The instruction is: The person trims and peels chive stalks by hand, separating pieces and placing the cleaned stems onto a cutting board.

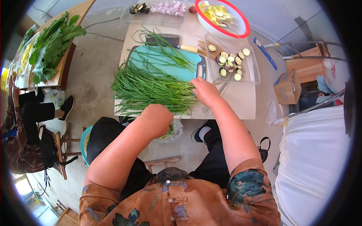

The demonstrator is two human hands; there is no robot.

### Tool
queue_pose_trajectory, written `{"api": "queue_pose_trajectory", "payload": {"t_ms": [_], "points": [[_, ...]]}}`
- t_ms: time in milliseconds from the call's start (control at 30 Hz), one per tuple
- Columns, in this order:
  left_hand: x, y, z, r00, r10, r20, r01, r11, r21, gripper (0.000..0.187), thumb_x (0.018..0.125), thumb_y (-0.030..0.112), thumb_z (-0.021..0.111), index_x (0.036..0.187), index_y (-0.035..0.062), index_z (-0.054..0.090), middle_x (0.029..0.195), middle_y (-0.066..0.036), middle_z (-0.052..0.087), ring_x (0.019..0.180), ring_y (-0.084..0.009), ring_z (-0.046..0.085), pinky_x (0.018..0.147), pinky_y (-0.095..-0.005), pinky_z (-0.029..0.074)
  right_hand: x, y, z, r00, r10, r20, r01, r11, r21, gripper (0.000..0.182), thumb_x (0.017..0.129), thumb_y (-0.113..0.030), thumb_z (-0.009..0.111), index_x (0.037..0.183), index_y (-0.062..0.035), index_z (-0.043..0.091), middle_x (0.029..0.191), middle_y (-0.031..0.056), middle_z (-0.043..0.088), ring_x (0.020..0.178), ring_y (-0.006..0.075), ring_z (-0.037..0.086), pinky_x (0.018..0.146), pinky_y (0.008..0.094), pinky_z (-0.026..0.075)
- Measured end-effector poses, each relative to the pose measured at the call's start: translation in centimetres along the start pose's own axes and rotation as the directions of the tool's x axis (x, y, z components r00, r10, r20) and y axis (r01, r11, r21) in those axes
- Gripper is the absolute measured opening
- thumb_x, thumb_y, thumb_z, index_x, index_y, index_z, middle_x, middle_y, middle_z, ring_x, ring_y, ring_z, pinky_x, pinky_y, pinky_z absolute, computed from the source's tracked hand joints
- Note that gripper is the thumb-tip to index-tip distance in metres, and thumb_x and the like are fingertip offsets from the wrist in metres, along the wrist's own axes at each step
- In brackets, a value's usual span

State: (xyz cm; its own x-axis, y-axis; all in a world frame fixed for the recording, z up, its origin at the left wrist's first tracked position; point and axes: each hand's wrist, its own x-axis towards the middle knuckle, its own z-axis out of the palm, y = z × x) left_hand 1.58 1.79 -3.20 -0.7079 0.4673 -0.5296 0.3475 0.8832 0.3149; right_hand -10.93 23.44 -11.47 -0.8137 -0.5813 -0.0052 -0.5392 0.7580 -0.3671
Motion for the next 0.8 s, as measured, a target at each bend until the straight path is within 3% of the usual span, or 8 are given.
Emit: {"api": "queue_pose_trajectory", "payload": {"t_ms": [267, 467, 533, 567, 633, 733, 767, 800], "points": [[-0.1, -0.4, -0.9, 1.0, -0.024, 0.019, 0.024, 1.0, -0.006, 0.023, 0.079, 0.025, 0.071, 0.089, 0.0047, 0.071, 0.092, -0.015, 0.069, 0.093, -0.0345, 0.066, 0.081, -0.0455, 0.053, 1.6, -1.7, -3.0, 0.999, 0.036, 0.016, -0.037, 0.997, 0.06, 0.014, 0.083, -0.008, 0.065, 0.095, -0.0088, 0.073, 0.099, 0.0091, 0.067, 0.091, 0.0308, 0.065, 0.077, 0.0397, 0.053], [-1.1, -1.4, -3.0, 0.939, -0.095, -0.33, 0.067, 0.993, -0.097, 0.024, 0.078, 0.02, 0.071, 0.098, 0.0067, 0.067, 0.092, -0.013, 0.066, 0.091, -0.0343, 0.064, 0.08, -0.0452, 0.052, 1.1, -4.7, -8.0, 1.0, -0.031, 0.001, 0.028, 0.937, 0.348, 0.017, 0.082, -0.004, 0.066, 0.097, -0.0024, 0.072, 0.102, 0.0109, 0.068, 0.086, 0.0253, 0.066, 0.076, 0.0332, 0.052], [-1.4, -1.3, -3.8, 0.68, -0.205, -0.704, -0.009, 0.958, -0.288, 0.023, 0.078, 0.013, 0.072, 0.098, 0.0053, 0.064, 0.093, -0.013, 0.064, 0.091, -0.0351, 0.061, 0.08, -0.045, 0.05, 1.0, -5.6, -9.2, 0.998, -0.064, -0.027, 0.07, 0.912, 0.404, 0.017, 0.082, -0.003, 0.066, 0.097, -0.0018, 0.072, 0.102, 0.0096, 0.068, 0.085, 0.0216, 0.065, 0.074, 0.0311, 0.051], [-1.4, -1.3, -4.1, 0.677, -0.209, -0.706, -0.005, 0.958, -0.288, 0.023, 0.078, 0.013, 0.072, 0.098, 0.0053, 0.064, 0.093, -0.013, 0.064, 0.091, -0.0351, 0.061, 0.08, -0.045, 0.05, 0.9, -6.1, -9.7, 0.994, -0.089, -0.055, 0.105, 0.883, 0.457, 0.016, 0.082, -0.002, 0.067, 0.098, -0.0012, 0.072, 0.101, 0.0084, 0.068, 0.083, 0.0179, 0.064, 0.072, 0.0289, 0.05], [-1.3, -1.4, -4.5, 0.447, -0.213, -0.869, -0.153, 0.939, -0.309, 0.026, 0.077, 0.008, 0.072, 0.101, 0.0048, 0.063, 0.097, -0.012, 0.063, 0.092, -0.0345, 0.06, 0.08, -0.0429, 0.049, 0.8, -7.0, -10.7, 0.994, -0.093, -0.056, 0.108, 0.844, 0.526, 0.015, 0.083, -0.002, 0.066, 0.097, -0.0016, 0.072, 0.101, 0.0067, 0.068, 0.082, 0.0142, 0.063, 0.071, 0.0266, 0.049], [-0.9, -1.2, -4.9, 0.309, -0.166, -0.936, -0.213, 0.947, -0.238, 0.027, 0.078, 0.008, 0.074, 0.103, 0.0046, 0.065, 0.098, -0.012, 0.064, 0.093, -0.0335, 0.06, 0.082, -0.0394, 0.049, 0.9, -8.1, -11.5, 0.992, -0.112, -0.058, 0.122, 0.74, 0.661, 0.014, 0.085, -0.001, 0.066, 0.098, -0.0026, 0.071, 0.101, 0.0035, 0.068, 0.079, 0.0079, 0.06, 0.069, 0.0225, 0.047], [-0.7, -1.4, -4.7, 0.308, -0.166, -0.937, -0.211, 0.948, -0.238, 0.027, 0.078, 0.008, 0.074, 0.103, 0.0046, 0.065, 0.098, -0.012, 0.064, 0.093, -0.0335, 0.06, 0.082, -0.0394, 0.049, 1.0, -8.3, -11.5, 0.99, -0.13, -0.058, 0.132, 0.676, 0.725, 0.015, 0.085, -0.002, 0.066, 0.1, -0.0031, 0.071, 0.1, 0.002, 0.068, 0.078, 0.0054, 0.058, 0.068, 0.0208, 0.046], [-0.5, -1.6, -4.3, 0.421, -0.257, -0.87, -0.266, 0.882, -0.389, 0.024, 0.08, 0.009, 0.074, 0.102, 0.004, 0.066, 0.095, -0.01, 0.064, 0.09, -0.0281, 0.061, 0.08, -0.0364, 0.048, 1.1, -8.3, -11.4, 0.99, -0.131, -0.059, 0.133, 0.675, 0.726, 0.015, 0.085, -0.002, 0.066, 0.1, -0.0031, 0.071, 0.1, 0.002, 0.068, 0.078, 0.0054, 0.058, 0.068, 0.0208, 0.046]]}}
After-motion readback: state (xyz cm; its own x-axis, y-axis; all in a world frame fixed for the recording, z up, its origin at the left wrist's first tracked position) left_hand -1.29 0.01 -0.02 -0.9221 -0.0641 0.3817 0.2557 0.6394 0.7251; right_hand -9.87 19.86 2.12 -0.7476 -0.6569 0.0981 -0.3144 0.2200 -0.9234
